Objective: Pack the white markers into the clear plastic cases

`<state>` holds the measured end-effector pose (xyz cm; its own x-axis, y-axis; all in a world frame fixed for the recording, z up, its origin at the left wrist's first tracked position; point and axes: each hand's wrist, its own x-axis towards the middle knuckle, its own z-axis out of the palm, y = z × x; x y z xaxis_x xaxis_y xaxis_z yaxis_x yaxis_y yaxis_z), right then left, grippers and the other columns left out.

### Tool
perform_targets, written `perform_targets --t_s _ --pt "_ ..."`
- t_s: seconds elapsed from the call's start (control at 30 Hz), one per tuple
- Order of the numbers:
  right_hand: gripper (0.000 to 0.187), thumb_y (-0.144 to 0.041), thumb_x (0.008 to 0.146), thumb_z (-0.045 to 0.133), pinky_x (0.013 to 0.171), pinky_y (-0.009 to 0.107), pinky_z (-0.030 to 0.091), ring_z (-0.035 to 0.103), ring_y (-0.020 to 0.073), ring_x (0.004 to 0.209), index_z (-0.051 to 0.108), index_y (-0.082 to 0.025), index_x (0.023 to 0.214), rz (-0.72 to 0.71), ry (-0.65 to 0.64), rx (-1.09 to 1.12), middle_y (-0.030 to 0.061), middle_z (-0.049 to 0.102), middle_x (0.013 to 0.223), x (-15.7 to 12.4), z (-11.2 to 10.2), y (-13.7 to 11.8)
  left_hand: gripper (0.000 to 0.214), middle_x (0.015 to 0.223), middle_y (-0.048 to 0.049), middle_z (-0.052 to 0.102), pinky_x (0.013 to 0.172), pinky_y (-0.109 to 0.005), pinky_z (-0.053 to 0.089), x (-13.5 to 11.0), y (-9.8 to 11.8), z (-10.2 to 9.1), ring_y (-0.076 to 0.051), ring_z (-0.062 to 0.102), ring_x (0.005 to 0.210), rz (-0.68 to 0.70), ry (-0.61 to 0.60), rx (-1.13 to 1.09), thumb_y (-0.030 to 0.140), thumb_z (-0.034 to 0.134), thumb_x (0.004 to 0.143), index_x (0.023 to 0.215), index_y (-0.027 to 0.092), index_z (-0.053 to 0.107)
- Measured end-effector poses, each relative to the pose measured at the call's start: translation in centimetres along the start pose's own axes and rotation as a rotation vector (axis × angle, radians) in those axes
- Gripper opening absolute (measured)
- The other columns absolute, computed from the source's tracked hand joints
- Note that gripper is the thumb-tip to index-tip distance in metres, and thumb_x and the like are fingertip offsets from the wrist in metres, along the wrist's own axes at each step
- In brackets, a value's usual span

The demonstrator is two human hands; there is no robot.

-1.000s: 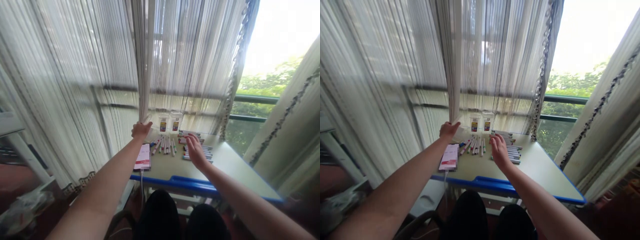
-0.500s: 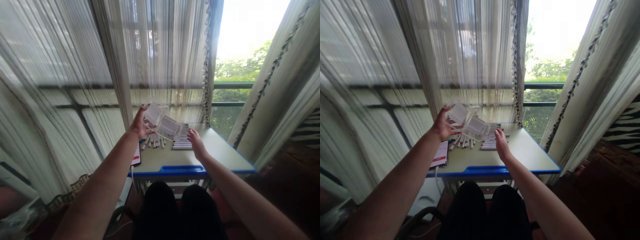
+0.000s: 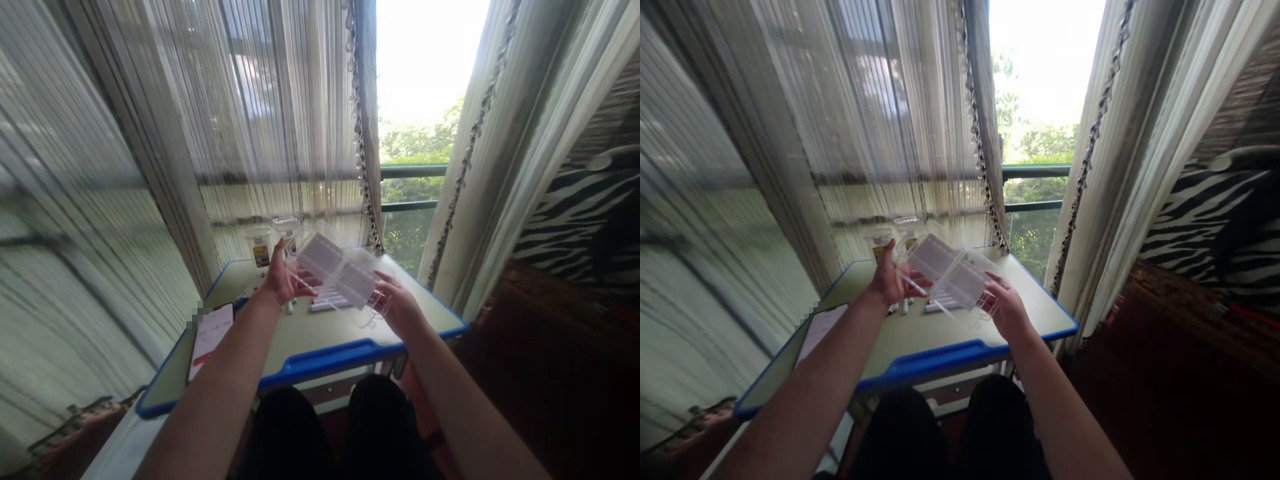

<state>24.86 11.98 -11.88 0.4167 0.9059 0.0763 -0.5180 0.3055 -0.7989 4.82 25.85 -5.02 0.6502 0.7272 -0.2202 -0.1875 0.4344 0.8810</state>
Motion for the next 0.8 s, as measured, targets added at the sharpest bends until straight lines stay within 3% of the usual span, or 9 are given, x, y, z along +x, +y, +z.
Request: perform_targets --t_s 0.1,0.17,0.23,0.3,0.4,0.53,0.67,0.73,0.8 --pt "0.039 -0.018 0.067 0.068 0.060 0.030 0.054 0.066 0.0166 0.063 0.058 -0.020 0.105 0.046 0.047 0.039 0.0034 0.072 0.081 -0.7 -0.5 1.8 0.074 0.069 -0.0096 0.065 0.052 -0.032 0.053 1.3 -1.6 -0.2 -0.021 0.064 0.058 0.079 0.076 -0.193 0.075 0.035 0.077 0.103 0.010 0.061" --pt "0.039 -0.017 0.066 0.067 0.058 0.029 0.053 0.066 0.0166 0.062 0.058 -0.020 0.104 0.068 0.072 0.035 0.0032 0.072 0.080 -0.8 -0.6 2.7 0.055 0.067 -0.0069 0.065 0.053 -0.030 0.053 1.7 -2.2 -0.8 -0.019 0.063 0.057 0.143 0.145 -0.248 0.060 0.043 0.082 0.100 0.011 0.061" --pt "0.036 -0.017 0.064 0.064 0.055 0.027 0.052 0.065 0.0159 0.059 0.059 -0.020 0.100 0.105 0.093 0.007 0.0026 0.071 0.076 -0.3 -0.7 2.8 0.036 0.064 -0.0041 0.064 0.050 -0.028 0.051 1.5 -2.4 -1.7 -0.016 0.060 0.053 0.161 0.186 -0.205 0.042 0.050 0.081 0.099 0.013 0.061" --pt "0.032 -0.017 0.063 0.060 0.051 0.025 0.049 0.062 0.0145 0.054 0.061 -0.019 0.094 0.163 0.082 -0.038 0.0021 0.069 0.071 0.6 -1.1 2.2 0.028 0.061 -0.0028 0.062 0.047 -0.028 0.049 0.9 -2.3 -2.6 -0.016 0.057 0.049 0.120 0.138 -0.119 0.032 0.053 0.077 0.096 0.014 0.062" --pt "0.023 -0.019 0.061 0.057 0.046 0.024 0.045 0.056 0.0135 0.048 0.063 -0.018 0.083 0.276 -0.019 -0.143 0.0010 0.064 0.060 2.1 -2.2 0.7 0.027 0.055 -0.0019 0.057 0.043 -0.028 0.046 -0.2 -1.9 -3.5 -0.015 0.053 0.045 0.045 0.060 -0.020 0.036 0.052 0.076 0.087 0.014 0.064" --pt "0.008 -0.021 0.059 0.058 0.036 0.021 0.033 0.043 0.0105 0.038 0.058 -0.018 0.067 0.428 0.010 -0.292 -0.0019 0.052 0.046 2.9 -3.2 0.3 0.026 0.054 -0.0012 0.055 0.041 -0.021 0.039 -1.1 -1.7 -4.1 -0.010 0.048 0.044 0.042 0.046 0.113 0.038 0.055 0.075 0.081 0.015 0.066" --pt "0.034 -0.018 0.057 0.059 0.039 0.019 0.033 0.043 0.0084 0.040 0.062 -0.020 0.091 0.346 -0.095 -0.334 -0.0056 0.053 0.052 1.9 -3.1 1.1 0.024 0.063 -0.0026 0.061 0.043 -0.023 0.042 -1.5 -2.2 -4.7 -0.012 0.054 0.049 0.002 0.043 0.432 0.031 0.063 0.067 0.085 0.016 0.068" --pt "0.051 -0.016 0.056 0.060 0.043 0.019 0.037 0.048 0.0091 0.045 0.058 -0.024 0.107 0.270 -0.161 -0.337 -0.0062 0.057 0.060 1.4 -3.1 1.4 0.023 0.063 -0.0015 0.059 0.041 -0.024 0.040 -1.6 -2.9 -4.9 -0.012 0.053 0.047 0.014 0.102 0.591 0.024 0.064 0.063 0.085 0.015 0.067" --pt "0.055 -0.018 0.056 0.063 0.049 0.022 0.043 0.055 0.0113 0.056 0.057 -0.025 0.110 0.206 -0.167 -0.366 -0.0041 0.063 0.072 1.3 -3.3 1.5 0.021 0.060 0.0001 0.056 0.041 -0.024 0.039 -1.8 -3.9 -4.9 -0.012 0.051 0.045 0.056 0.186 0.665 0.021 0.060 0.064 0.083 0.014 0.067"
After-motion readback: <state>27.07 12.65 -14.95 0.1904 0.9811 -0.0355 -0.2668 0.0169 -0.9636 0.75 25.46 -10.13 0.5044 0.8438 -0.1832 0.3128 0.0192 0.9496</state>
